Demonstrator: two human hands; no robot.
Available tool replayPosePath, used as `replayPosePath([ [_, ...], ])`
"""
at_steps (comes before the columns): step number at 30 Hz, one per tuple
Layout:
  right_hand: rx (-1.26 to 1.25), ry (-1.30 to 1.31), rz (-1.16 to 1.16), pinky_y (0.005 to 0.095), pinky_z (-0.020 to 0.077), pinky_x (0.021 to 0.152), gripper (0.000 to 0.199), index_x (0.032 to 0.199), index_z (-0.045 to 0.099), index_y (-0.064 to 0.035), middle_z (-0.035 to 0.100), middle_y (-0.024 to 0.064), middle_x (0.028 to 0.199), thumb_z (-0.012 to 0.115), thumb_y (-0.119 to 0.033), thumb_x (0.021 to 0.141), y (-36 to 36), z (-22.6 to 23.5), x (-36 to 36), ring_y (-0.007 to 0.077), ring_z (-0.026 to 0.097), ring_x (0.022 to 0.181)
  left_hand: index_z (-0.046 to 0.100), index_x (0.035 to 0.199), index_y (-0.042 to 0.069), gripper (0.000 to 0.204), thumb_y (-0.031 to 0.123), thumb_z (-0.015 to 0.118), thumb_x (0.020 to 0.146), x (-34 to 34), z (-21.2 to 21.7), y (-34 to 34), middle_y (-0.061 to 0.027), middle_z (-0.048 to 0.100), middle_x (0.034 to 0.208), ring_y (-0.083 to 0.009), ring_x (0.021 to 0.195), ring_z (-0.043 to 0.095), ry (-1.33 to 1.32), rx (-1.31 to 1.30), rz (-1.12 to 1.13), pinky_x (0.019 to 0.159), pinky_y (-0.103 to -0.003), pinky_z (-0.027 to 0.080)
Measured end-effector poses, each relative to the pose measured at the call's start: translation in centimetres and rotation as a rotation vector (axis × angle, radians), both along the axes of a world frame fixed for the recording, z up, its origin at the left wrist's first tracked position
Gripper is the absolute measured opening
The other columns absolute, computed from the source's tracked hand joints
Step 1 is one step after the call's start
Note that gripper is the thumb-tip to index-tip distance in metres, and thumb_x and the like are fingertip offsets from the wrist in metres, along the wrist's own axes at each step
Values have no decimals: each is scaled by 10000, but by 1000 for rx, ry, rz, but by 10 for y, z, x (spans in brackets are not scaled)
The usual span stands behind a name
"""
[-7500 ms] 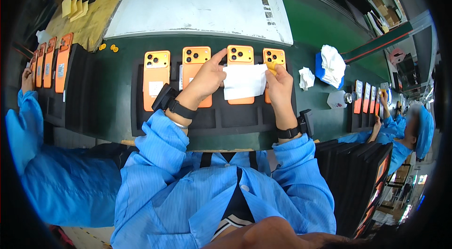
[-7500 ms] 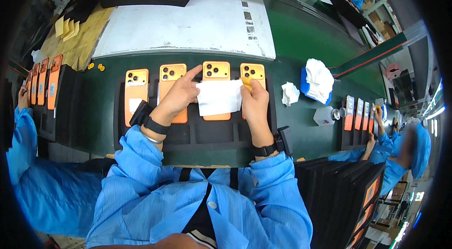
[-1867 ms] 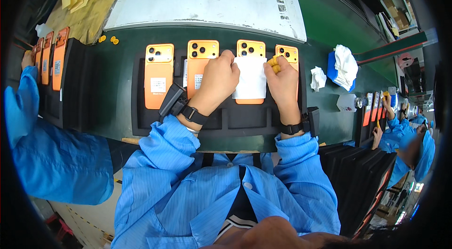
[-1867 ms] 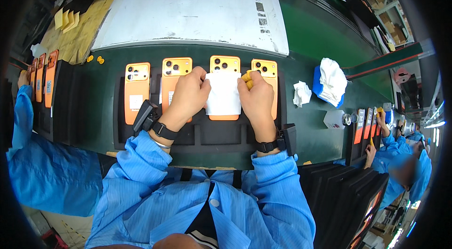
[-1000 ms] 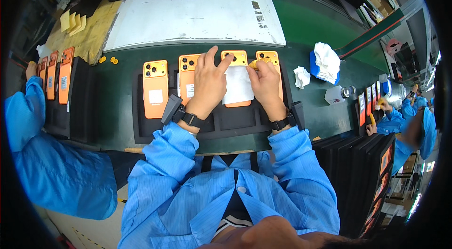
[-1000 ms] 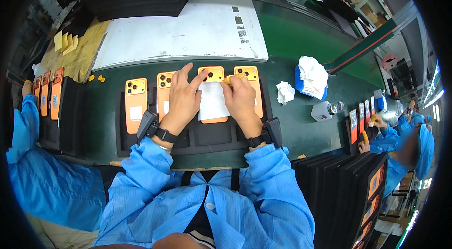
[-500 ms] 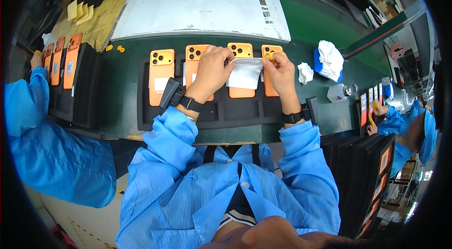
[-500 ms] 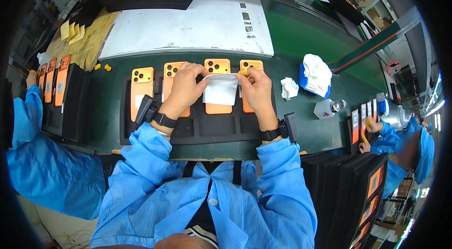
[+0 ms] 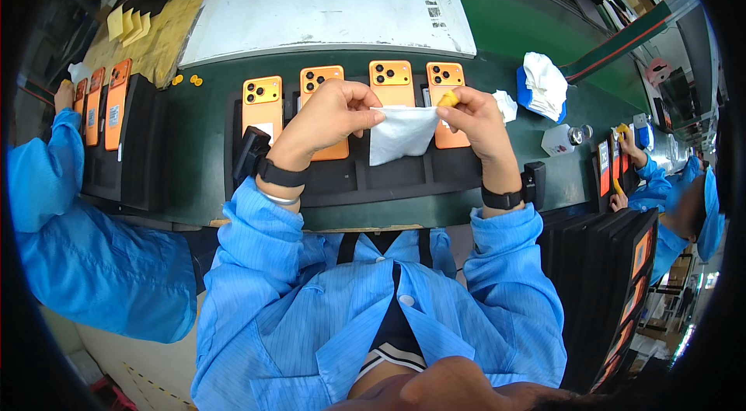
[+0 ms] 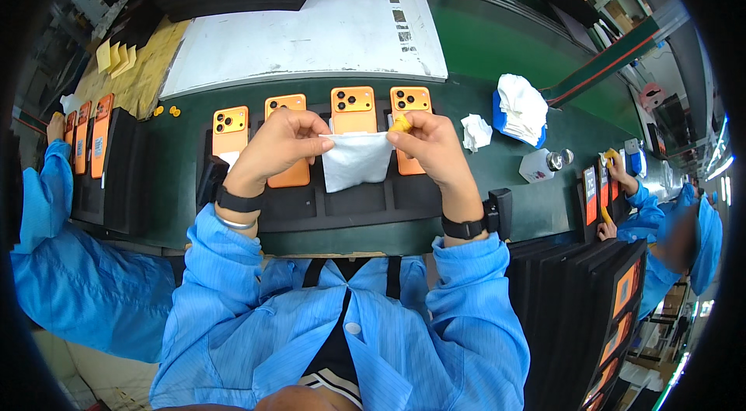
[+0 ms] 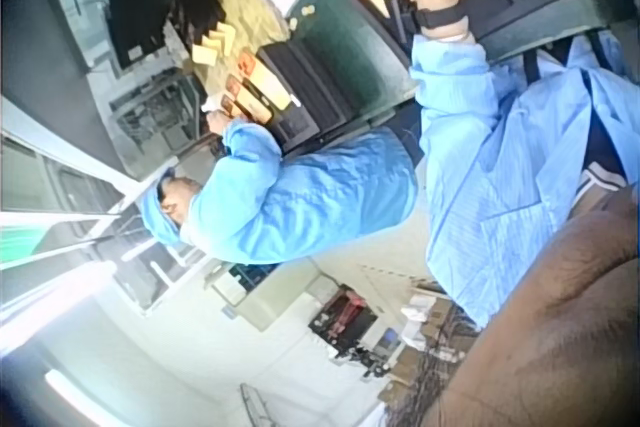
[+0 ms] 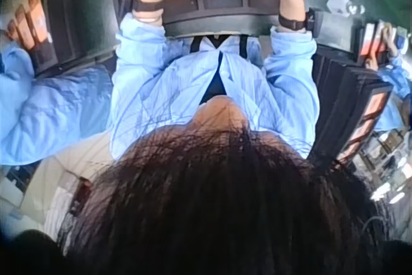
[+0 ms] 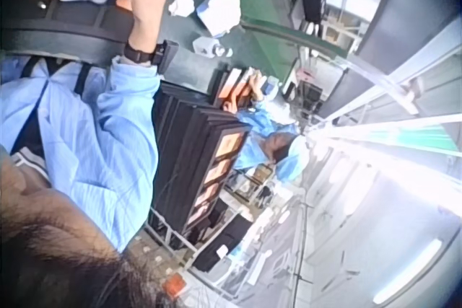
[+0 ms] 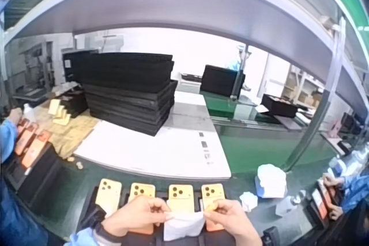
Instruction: The recorder is cleaning and inspecting mobile phones on an assembly line.
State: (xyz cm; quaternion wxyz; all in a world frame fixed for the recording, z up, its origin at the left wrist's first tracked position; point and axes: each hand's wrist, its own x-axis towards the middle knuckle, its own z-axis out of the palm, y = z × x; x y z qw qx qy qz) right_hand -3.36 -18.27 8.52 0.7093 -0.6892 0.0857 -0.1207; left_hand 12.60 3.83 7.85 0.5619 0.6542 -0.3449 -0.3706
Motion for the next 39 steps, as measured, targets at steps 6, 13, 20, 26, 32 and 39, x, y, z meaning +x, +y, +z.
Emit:
replayPosePath([
  [6, -259, 137, -229, 226, 402, 513, 132, 825, 675, 30, 589, -17, 665, 756, -73, 839, -4, -37, 28, 36, 516, 588, 722, 885, 3, 141, 122, 754, 818, 3, -34, -22, -71, 674, 795, -150, 704, 637, -561, 121, 217, 646, -300, 501],
  [13, -643, 23, -331, 288, 405, 522, 162, 817, 690, 6, 534, 21, 607, 800, -109, 792, 5, -46, 12, 113, 523, 574, 748, 905, 73, 119, 114, 723, 796, -9, -43, -8, -57, 632, 805, -252, 728, 634, -981, 8, 273, 644, -359, 508],
  [20, -883, -54, -244, 337, 462, 561, 125, 821, 716, -50, 570, 82, 691, 803, -122, 768, 14, -58, -20, 228, 579, 600, 701, 868, 111, 83, 112, 690, 786, -42, -51, 11, -19, 590, 809, -208, 754, 613, -1314, 3, 127, 651, -355, 494],
  [26, -1061, -112, -212, 369, 509, 597, 127, 847, 720, -68, 609, 84, 751, 791, -141, 773, 19, -61, -19, 271, 622, 649, 667, 869, 84, 112, 105, 639, 762, -48, -60, 11, -35, 551, 806, -206, 773, 581, -1405, 46, 12, 690, -340, 477],
  [32, -1161, 31, -156, 396, 511, 612, 119, 895, 724, -81, 615, 108, 755, 736, -179, 829, 22, -51, -22, 296, 631, 665, 673, 888, 70, 143, 135, 652, 762, -49, -57, 12, -45, 578, 825, -218, 793, 585, -1384, 113, -36, 701, -356, 477],
  [39, -1085, 156, -245, 415, 508, 631, 197, 980, 707, -82, 620, 122, 802, 737, -212, 834, 27, -45, -7, 320, 635, 711, 692, 729, 59, 236, 269, 688, 834, -55, -50, 5, -80, 628, 695, -251, 695, 616, -1307, 172, 63, 640, -389, 491],
])
